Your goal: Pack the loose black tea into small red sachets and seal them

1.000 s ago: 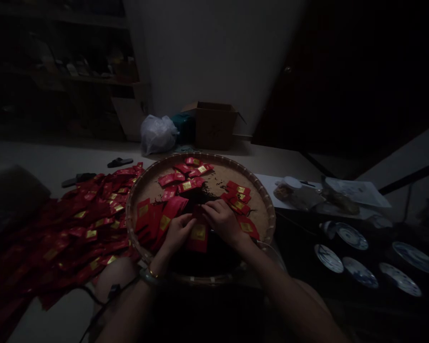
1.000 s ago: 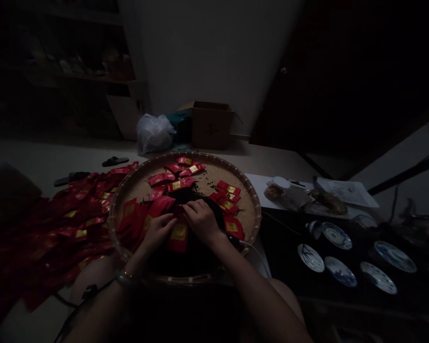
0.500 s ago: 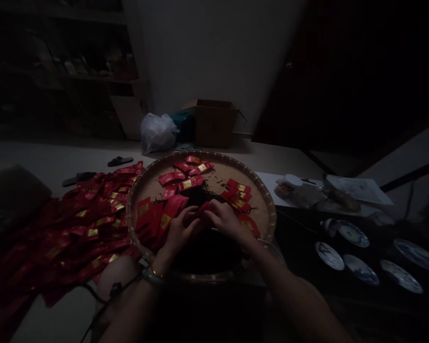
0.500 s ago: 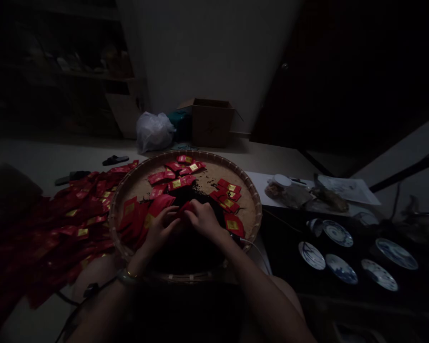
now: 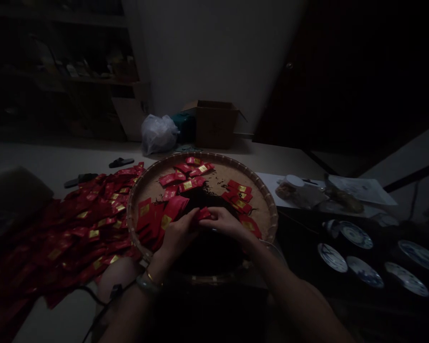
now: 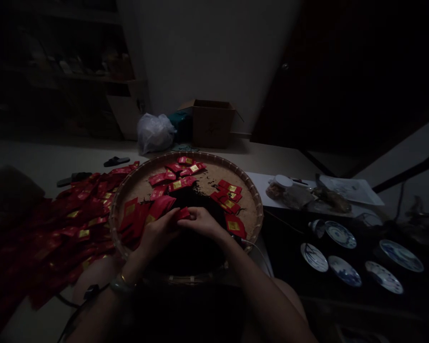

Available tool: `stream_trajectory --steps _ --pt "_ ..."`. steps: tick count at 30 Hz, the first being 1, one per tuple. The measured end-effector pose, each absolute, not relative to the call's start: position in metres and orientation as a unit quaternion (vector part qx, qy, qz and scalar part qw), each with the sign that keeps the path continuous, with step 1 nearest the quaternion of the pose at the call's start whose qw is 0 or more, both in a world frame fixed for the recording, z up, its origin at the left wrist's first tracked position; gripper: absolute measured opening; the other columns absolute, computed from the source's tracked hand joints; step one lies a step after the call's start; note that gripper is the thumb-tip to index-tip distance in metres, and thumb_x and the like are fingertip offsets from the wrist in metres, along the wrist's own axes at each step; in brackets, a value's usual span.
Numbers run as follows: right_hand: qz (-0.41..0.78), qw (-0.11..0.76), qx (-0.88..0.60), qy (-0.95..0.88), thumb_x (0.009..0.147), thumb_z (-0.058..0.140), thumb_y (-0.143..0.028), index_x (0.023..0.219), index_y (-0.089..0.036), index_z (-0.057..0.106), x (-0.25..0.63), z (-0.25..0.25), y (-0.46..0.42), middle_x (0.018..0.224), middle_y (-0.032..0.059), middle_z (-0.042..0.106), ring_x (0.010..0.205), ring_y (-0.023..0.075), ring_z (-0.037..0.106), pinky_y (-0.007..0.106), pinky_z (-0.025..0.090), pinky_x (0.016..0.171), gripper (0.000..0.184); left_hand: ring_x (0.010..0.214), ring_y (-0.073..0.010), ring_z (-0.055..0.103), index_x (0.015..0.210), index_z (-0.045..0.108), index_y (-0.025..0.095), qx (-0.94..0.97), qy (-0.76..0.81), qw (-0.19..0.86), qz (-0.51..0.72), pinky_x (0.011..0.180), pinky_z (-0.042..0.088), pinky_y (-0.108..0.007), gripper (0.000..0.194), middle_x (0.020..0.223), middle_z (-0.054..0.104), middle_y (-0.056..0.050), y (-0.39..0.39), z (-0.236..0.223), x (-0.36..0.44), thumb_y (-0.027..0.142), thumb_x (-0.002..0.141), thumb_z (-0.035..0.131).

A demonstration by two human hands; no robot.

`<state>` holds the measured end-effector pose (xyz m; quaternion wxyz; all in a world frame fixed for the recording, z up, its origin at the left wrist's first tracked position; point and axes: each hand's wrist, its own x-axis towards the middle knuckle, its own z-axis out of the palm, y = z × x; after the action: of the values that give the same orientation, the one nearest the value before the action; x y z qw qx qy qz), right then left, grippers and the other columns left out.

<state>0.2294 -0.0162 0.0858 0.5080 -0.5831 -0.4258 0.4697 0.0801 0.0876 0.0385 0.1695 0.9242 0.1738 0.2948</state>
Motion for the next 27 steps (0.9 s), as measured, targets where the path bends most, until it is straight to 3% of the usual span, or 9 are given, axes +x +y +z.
stream_trajectory --steps 4,9,13,16,19,22,27 --pt "0.473 0.487 -0.608 -0.413 0.065 0.07 -0.05 0.067 -0.012 0.063 0.229 0.079 -0.014 0.062 -0.0017 0.059 0.061 0.0119 0.051 0.025 0.039 0.061 0.039 0.081 -0.0176 0.068 0.129 0.051 0.021 0.941 0.135 0.127 0.285 0.067 0.052 -0.023 0.051 0.109 0.069 -0.007 0.086 0.041 0.081 0.031 0.08 0.063" --pt "0.454 0.559 -0.591 -0.362 0.068 0.063 -0.06 0.078 -0.013 0.065 0.233 0.077 -0.011 0.071 0.0006 0.062 0.065 0.0133 0.054 0.026 0.041 0.066 0.048 0.081 -0.022 0.063 0.127 0.055 0.026 0.941 0.191 0.004 0.278 0.068 0.048 -0.029 0.054 0.1 0.068 -0.008 0.089 0.052 0.076 0.03 0.075 0.069" --pt "0.467 0.514 -0.588 -0.415 0.065 0.069 -0.056 0.08 -0.013 0.066 0.231 0.082 -0.014 0.072 0.0004 0.062 0.068 0.0141 0.053 0.027 0.041 0.068 0.046 0.07 -0.0174 0.061 0.125 0.056 0.025 0.941 0.186 0.018 0.283 0.059 0.046 -0.024 0.048 0.088 0.065 -0.006 0.09 0.049 0.075 0.027 0.078 0.064" --pt "0.484 0.461 -0.596 -0.445 0.07 0.065 -0.057 0.072 -0.012 0.063 0.229 0.081 -0.016 0.062 -0.0026 0.055 0.06 0.0109 0.046 0.024 0.037 0.061 0.046 0.069 -0.0169 0.061 0.127 0.055 0.021 0.95 0.145 0.048 0.273 0.058 0.045 -0.024 0.051 0.085 0.064 -0.005 0.086 0.044 0.079 0.026 0.077 0.062" --pt "0.478 0.439 -0.622 -0.437 0.076 0.055 -0.063 0.067 -0.012 0.059 0.23 0.078 -0.016 0.058 -0.0033 0.049 0.056 0.0097 0.041 0.024 0.035 0.058 0.052 0.085 -0.0246 0.061 0.125 0.056 0.02 0.948 0.139 0.033 0.285 0.072 0.047 -0.033 0.054 0.098 0.066 -0.009 0.081 0.044 0.08 0.028 0.073 0.065" --pt "0.476 0.455 -0.617 -0.431 0.079 0.05 -0.065 0.076 -0.012 0.063 0.233 0.076 -0.015 0.066 -0.0006 0.057 0.063 0.0115 0.047 0.027 0.041 0.066 0.055 0.112 -0.0358 0.051 0.125 0.057 0.022 0.935 0.168 0.007 0.313 0.093 0.038 -0.049 0.055 0.117 0.064 -0.011 0.079 0.045 0.079 0.031 0.072 0.067" --pt "0.501 0.444 -0.607 -0.428 0.086 0.039 -0.065 0.089 -0.01 0.067 0.233 0.073 -0.013 0.082 0.0054 0.066 0.079 0.0166 0.057 0.036 0.043 0.087 0.061 0.111 -0.0329 0.053 0.129 0.053 0.016 0.933 0.17 0.02 0.316 0.095 0.04 -0.046 0.056 0.125 0.06 -0.013 0.076 0.035 0.079 0.027 0.074 0.062"
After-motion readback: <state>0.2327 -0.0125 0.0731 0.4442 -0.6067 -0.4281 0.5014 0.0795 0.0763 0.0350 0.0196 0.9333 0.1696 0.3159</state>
